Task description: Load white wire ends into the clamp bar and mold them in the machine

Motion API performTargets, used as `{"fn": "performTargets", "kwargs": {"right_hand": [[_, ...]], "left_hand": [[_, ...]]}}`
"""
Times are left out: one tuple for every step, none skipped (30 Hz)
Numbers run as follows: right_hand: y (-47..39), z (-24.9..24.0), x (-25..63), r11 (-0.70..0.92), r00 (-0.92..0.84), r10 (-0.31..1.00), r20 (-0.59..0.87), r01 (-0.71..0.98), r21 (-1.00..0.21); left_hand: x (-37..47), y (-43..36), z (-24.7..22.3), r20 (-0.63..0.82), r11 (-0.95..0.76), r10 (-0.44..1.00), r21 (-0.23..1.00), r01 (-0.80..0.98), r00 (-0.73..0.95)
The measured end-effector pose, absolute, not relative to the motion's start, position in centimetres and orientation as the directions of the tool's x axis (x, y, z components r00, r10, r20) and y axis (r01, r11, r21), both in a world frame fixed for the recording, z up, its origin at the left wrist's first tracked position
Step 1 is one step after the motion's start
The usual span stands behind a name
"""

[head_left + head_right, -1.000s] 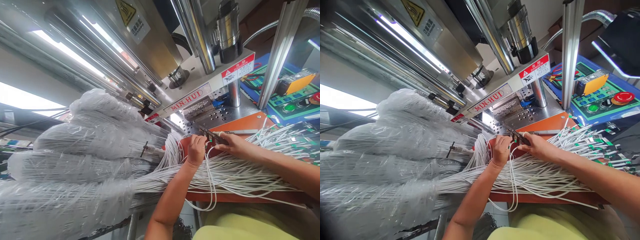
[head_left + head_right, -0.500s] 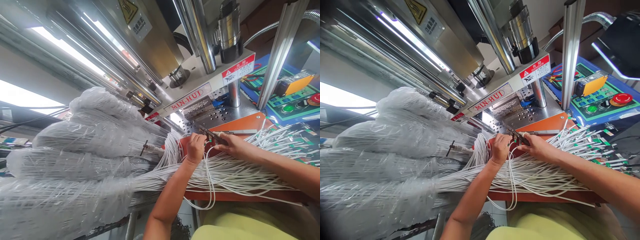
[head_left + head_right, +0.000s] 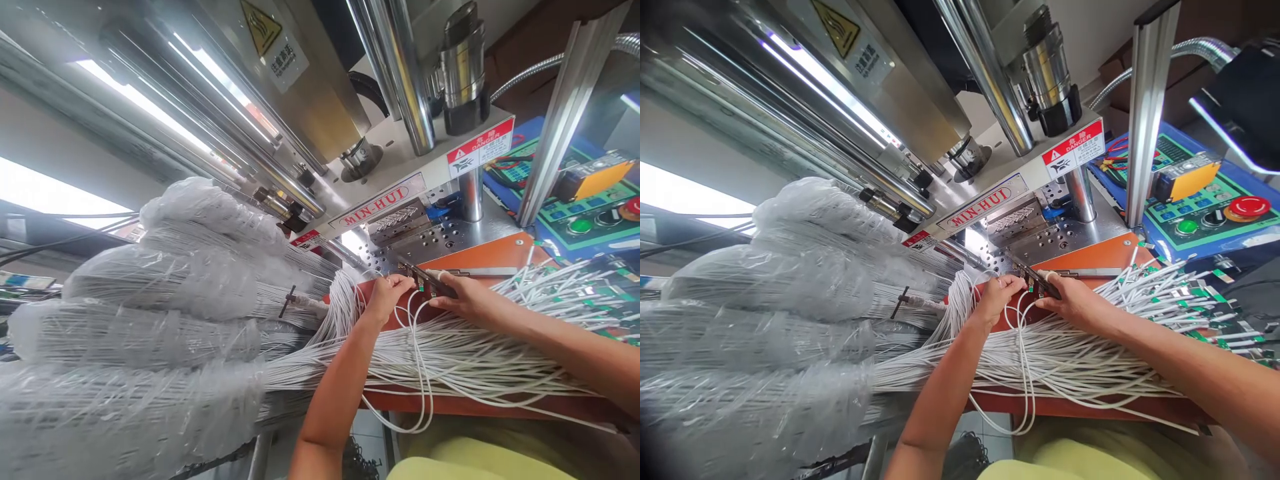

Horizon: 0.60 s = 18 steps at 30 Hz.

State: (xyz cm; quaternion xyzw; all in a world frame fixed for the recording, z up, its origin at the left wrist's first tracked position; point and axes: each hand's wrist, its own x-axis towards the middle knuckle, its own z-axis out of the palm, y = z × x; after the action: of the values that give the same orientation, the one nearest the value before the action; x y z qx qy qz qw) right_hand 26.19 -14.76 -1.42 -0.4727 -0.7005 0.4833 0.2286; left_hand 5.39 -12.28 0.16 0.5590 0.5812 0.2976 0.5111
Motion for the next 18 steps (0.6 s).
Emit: {"fn": "performTargets", "kwargs": {"right_hand": [[-14.8, -1.4, 26.2, 0.088, -0.448, 0.884, -0.135, 0.443, -0.892], [-14.8, -1.3, 26.1, 0.089, -0.445, 0.885, -0.136, 0.448, -0.889], [-14.8, -1.3, 26.1, 0.090, -0.442, 0.887, -0.136, 0.453, -0.887], [-14.8, -1.2, 26.1, 0.089, -0.439, 0.888, -0.135, 0.453, -0.887], [-14.9, -1.2, 26.1, 0.087, -0.436, 0.890, -0.134, 0.451, -0.888], [-14.9, -1.1, 26.1, 0.084, -0.433, 0.891, -0.133, 0.447, -0.891], [-14.9, -1.1, 26.1, 0.082, -0.433, 0.892, -0.133, 0.443, -0.893], [-14.9, -1.1, 26.1, 0.082, -0.434, 0.891, -0.131, 0.439, -0.895], [-14.9, -1.1, 26.1, 0.083, -0.436, 0.891, -0.129, 0.435, -0.897], [-14.8, -1.1, 26.1, 0.085, -0.435, 0.891, -0.127, 0.435, -0.896], [-14.8, -1.1, 26.1, 0.087, -0.433, 0.893, -0.124, 0.435, -0.896], [-14.8, -1.1, 26.2, 0.089, -0.430, 0.895, -0.119, 0.432, -0.897], [-14.8, -1.2, 26.2, 0.087, -0.423, 0.899, -0.116, 0.431, -0.898], [-14.7, -1.2, 26.2, 0.083, -0.415, 0.903, -0.116, 0.431, -0.898], [-14.7, -1.3, 26.2, 0.080, -0.411, 0.905, -0.114, 0.425, -0.901], [-14.7, -1.3, 26.2, 0.078, -0.411, 0.905, -0.110, 0.416, -0.906], [-14.7, -1.3, 26.2, 0.077, -0.414, 0.904, -0.108, 0.406, -0.911], [-14.6, -1.3, 26.2, 0.075, -0.418, 0.902, -0.110, 0.401, -0.913]], "left_hand": [[5.6, -12.3, 0.0, -0.282, 0.236, 0.951, 0.926, 0.296, 0.126], [5.8, -12.3, -0.1, -0.298, 0.264, 0.949, 0.930, 0.255, 0.105], [6.0, -12.4, -0.1, -0.309, 0.284, 0.948, 0.932, 0.225, 0.083], [6.1, -12.4, -0.1, -0.317, 0.298, 0.946, 0.932, 0.204, 0.065], [6.3, -12.5, -0.1, -0.324, 0.310, 0.945, 0.932, 0.190, 0.049], [6.4, -12.5, -0.1, -0.327, 0.316, 0.944, 0.931, 0.182, 0.035], [6.5, -12.5, -0.1, -0.326, 0.317, 0.945, 0.931, 0.179, 0.026], [6.5, -12.5, -0.2, -0.320, 0.311, 0.947, 0.933, 0.179, 0.021], [6.6, -12.6, -0.3, -0.310, 0.301, 0.951, 0.936, 0.183, 0.020], [6.6, -12.6, -0.4, -0.297, 0.288, 0.955, 0.939, 0.189, 0.022], [6.5, -12.6, -0.4, -0.282, 0.271, 0.959, 0.941, 0.201, 0.025], [6.5, -12.6, -0.4, -0.264, 0.250, 0.964, 0.942, 0.224, 0.034], [6.3, -12.6, -0.3, -0.243, 0.223, 0.969, 0.939, 0.260, 0.048], [6.2, -12.6, -0.2, -0.223, 0.193, 0.973, 0.933, 0.302, 0.067], [6.0, -12.7, 0.0, -0.209, 0.167, 0.974, 0.925, 0.342, 0.091], [5.7, -12.8, 0.3, -0.205, 0.147, 0.971, 0.917, 0.370, 0.123], [5.4, -12.9, 0.5, -0.208, 0.135, 0.965, 0.916, 0.378, 0.159], [5.1, -13.0, 0.8, -0.212, 0.128, 0.956, 0.924, 0.361, 0.202]]}}
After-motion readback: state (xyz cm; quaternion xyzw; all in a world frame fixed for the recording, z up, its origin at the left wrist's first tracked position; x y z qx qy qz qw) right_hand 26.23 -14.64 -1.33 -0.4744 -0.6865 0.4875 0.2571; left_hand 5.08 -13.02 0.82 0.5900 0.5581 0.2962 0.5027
